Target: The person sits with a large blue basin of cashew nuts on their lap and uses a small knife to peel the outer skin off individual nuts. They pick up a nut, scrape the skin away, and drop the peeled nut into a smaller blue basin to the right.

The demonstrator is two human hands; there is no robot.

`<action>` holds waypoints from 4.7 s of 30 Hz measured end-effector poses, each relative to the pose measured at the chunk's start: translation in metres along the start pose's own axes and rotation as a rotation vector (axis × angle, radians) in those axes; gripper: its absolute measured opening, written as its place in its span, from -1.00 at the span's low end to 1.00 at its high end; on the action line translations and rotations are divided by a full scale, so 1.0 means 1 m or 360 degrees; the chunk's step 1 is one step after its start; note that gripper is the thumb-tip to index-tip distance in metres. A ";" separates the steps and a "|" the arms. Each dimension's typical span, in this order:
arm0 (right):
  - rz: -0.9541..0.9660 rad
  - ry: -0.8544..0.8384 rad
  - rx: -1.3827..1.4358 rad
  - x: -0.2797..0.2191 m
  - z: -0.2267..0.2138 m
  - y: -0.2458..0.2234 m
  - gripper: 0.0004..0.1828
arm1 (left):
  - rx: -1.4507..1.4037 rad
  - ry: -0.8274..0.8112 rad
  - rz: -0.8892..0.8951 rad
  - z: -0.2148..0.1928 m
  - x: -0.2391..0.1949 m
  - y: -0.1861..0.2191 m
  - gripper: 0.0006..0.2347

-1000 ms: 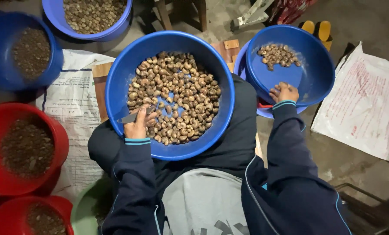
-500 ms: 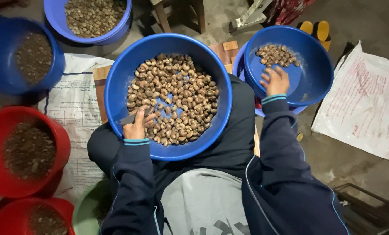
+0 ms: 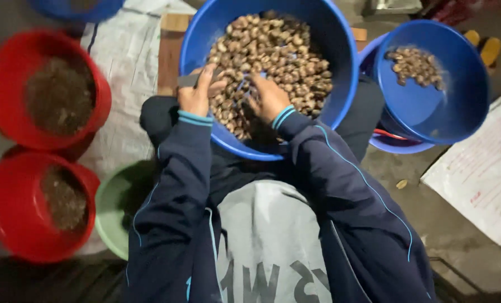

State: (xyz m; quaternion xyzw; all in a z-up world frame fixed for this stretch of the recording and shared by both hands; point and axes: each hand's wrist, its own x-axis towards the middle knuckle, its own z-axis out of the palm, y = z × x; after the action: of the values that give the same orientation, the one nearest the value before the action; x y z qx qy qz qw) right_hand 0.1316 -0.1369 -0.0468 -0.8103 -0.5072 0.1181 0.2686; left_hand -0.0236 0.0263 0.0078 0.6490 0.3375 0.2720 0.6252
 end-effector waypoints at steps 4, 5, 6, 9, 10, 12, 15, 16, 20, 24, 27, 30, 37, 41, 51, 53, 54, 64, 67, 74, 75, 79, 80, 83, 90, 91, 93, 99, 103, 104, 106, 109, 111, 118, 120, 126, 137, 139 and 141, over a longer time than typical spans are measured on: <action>0.0060 -0.0589 -0.0327 -0.017 0.075 0.013 -0.16 | -0.0115 0.0056 0.0049 0.006 -0.001 -0.005 -0.68; -0.0242 -0.0354 -0.0354 -0.026 0.059 -0.004 -0.30 | -0.0236 0.0050 0.0068 0.010 -0.003 -0.005 -0.70; -0.0544 -0.0116 -0.0377 -0.034 0.041 -0.021 -0.42 | -0.0358 0.0043 0.0093 0.013 -0.004 -0.004 -0.72; -0.0660 0.0032 -0.0638 -0.042 0.052 -0.018 -0.53 | -0.0437 0.0039 0.0193 0.021 0.000 -0.024 -0.77; -0.0652 0.0044 -0.0675 -0.043 0.065 -0.010 -0.53 | -0.0466 0.0020 0.0211 0.022 0.001 -0.033 -0.77; -0.0497 0.0016 -0.0966 -0.043 0.086 0.010 -0.61 | -0.0030 0.0123 -0.0032 0.029 0.007 -0.050 -0.75; -0.0620 0.0146 -0.1000 -0.043 0.068 -0.005 -0.67 | 0.0077 0.0130 0.0001 0.027 0.004 -0.049 -0.78; -0.0600 0.0164 -0.1027 -0.042 0.076 0.003 -0.67 | 0.0062 0.0104 0.0022 0.028 0.008 -0.055 -0.78; -0.0596 0.0284 -0.0910 -0.039 0.102 0.021 -0.69 | 0.0178 0.0084 0.0024 0.027 0.016 -0.055 -0.80; -0.0461 0.0203 -0.0804 -0.040 0.103 0.014 -0.74 | 0.0242 0.0069 -0.0009 0.019 0.011 -0.039 -0.82; -0.0402 0.0172 -0.0848 -0.046 0.099 0.007 -0.72 | 0.0228 0.0068 0.0046 0.019 0.006 -0.034 -0.81; -0.0140 -0.0062 -0.0631 -0.046 0.088 0.003 -0.68 | 0.0295 0.0032 0.0102 0.019 0.004 -0.037 -0.80; -0.0017 -0.0133 -0.0377 -0.042 0.090 0.013 -0.66 | 0.0316 -0.0108 0.0013 0.015 -0.010 -0.011 -0.72; -0.0107 -0.0067 -0.0625 -0.044 0.099 0.012 -0.48 | 0.0304 -0.0095 0.0117 0.015 -0.010 -0.007 -0.73; 0.0727 -0.0106 0.0786 -0.008 0.096 0.027 -0.71 | -0.0020 0.0022 -0.0033 0.024 -0.012 -0.014 -0.70; 0.0974 0.0035 0.1233 0.001 0.094 0.031 -0.77 | 0.0007 -0.0017 -0.0076 0.033 -0.017 -0.020 -0.69; 0.1195 0.0181 0.1669 0.009 0.090 0.035 -0.83 | 0.0022 -0.0044 -0.0111 0.039 -0.016 -0.022 -0.69; 0.1160 0.0173 0.2388 0.003 0.059 0.012 -0.56 | 0.0290 -0.0216 -0.0229 0.038 -0.015 -0.033 -0.67; 0.1105 0.0174 0.2466 0.005 0.070 0.018 -0.56 | 0.0232 -0.0211 -0.0295 0.038 -0.017 -0.030 -0.66; 0.0791 0.0218 0.1533 -0.002 0.035 0.001 -0.60 | 0.0145 -0.0239 -0.0411 0.036 -0.017 -0.021 -0.65; 0.0768 0.0224 0.1467 -0.003 0.036 0.000 -0.58 | 0.0102 -0.0245 -0.0416 0.036 -0.016 -0.021 -0.63; 0.0713 0.0208 0.1280 -0.004 0.022 -0.007 -0.55 | 0.0035 -0.0128 -0.0510 0.050 -0.015 0.001 -0.63; 0.0632 0.0293 0.1231 -0.006 0.015 -0.014 -0.58 | 0.0167 -0.0125 -0.0516 0.054 -0.019 0.011 -0.60; 0.0494 0.0377 0.1099 -0.009 0.011 -0.018 -0.62 | 0.0346 -0.0085 -0.0574 0.055 -0.017 0.015 -0.55; 0.0357 0.0361 0.0957 -0.014 0.013 -0.010 -0.67 | 0.0474 -0.0078 -0.0613 0.052 -0.022 0.028 -0.36; 0.0345 0.0310 0.0964 -0.016 0.010 -0.018 -0.67 | 0.0464 -0.0037 -0.0644 0.049 -0.024 0.008 -0.36; 0.0385 0.0293 0.1019 -0.012 -0.001 -0.028 -0.65 | 0.0020 0.0061 -0.0577 0.051 -0.019 -0.030 -0.63; 0.0346 0.0316 0.1119 -0.013 -0.003 -0.033 -0.64 | -0.0261 -0.0016 -0.0212 0.046 -0.025 -0.029 -0.77; 0.0339 0.0323 0.1172 -0.014 -0.003 -0.029 -0.71 | -0.0365 -0.0002 -0.0158 0.044 -0.024 -0.038 -0.76; 0.0324 0.0317 0.1143 -0.014 -0.005 -0.029 -0.73 | -0.0344 -0.0038 -0.0155 0.045 -0.025 -0.037 -0.75; 0.0310 0.0310 0.1113 -0.014 -0.006 -0.027 -0.75 | -0.0324 -0.0074 -0.0152 0.045 -0.026 -0.033 -0.74; 0.0360 0.0284 0.1173 -0.013 -0.005 -0.027 -0.71 | -0.0344 -0.0093 -0.0065 0.044 -0.026 -0.026 -0.72; 0.0763 0.0237 0.1617 -0.012 -0.006 -0.031 -0.83 | -0.0214 -0.0188 0.0120 0.045 -0.022 -0.027 -0.77; 0.1315 0.0215 0.2627 0.000 -0.035 -0.063 -0.79 | -0.0325 -0.0279 0.0090 0.049 -0.028 -0.011 -0.78; 0.1236 0.0188 0.2738 0.000 -0.043 -0.066 -0.83 | -0.0684 -0.0270 -0.0112 0.061 -0.035 0.000 -0.80; 0.1098 0.0315 0.2509 -0.004 -0.024 -0.055 -0.85 | -0.0566 -0.0158 -0.0212 0.060 -0.030 -0.028 -0.81; 0.0765 0.1262 0.1123 -0.077 -0.163 0.140 -0.79 | -0.0320 -0.0085 -0.0176 0.044 -0.021 -0.004 -0.76; 0.1168 0.1357 0.1285 -0.112 -0.162 0.215 -0.74 | -0.0378 -0.0044 -0.0255 0.041 -0.024 -0.010 -0.74; 0.1671 0.1531 0.1279 -0.151 -0.154 0.290 -0.66 | -0.0367 -0.0024 -0.0342 0.040 -0.024 -0.018 -0.73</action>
State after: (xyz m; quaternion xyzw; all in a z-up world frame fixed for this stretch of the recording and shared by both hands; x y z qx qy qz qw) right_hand 0.3536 -0.4179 -0.0924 -0.7463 0.1903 0.0406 0.6366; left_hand -0.0092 -0.0181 -0.0114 0.5351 0.3669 0.2356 0.7236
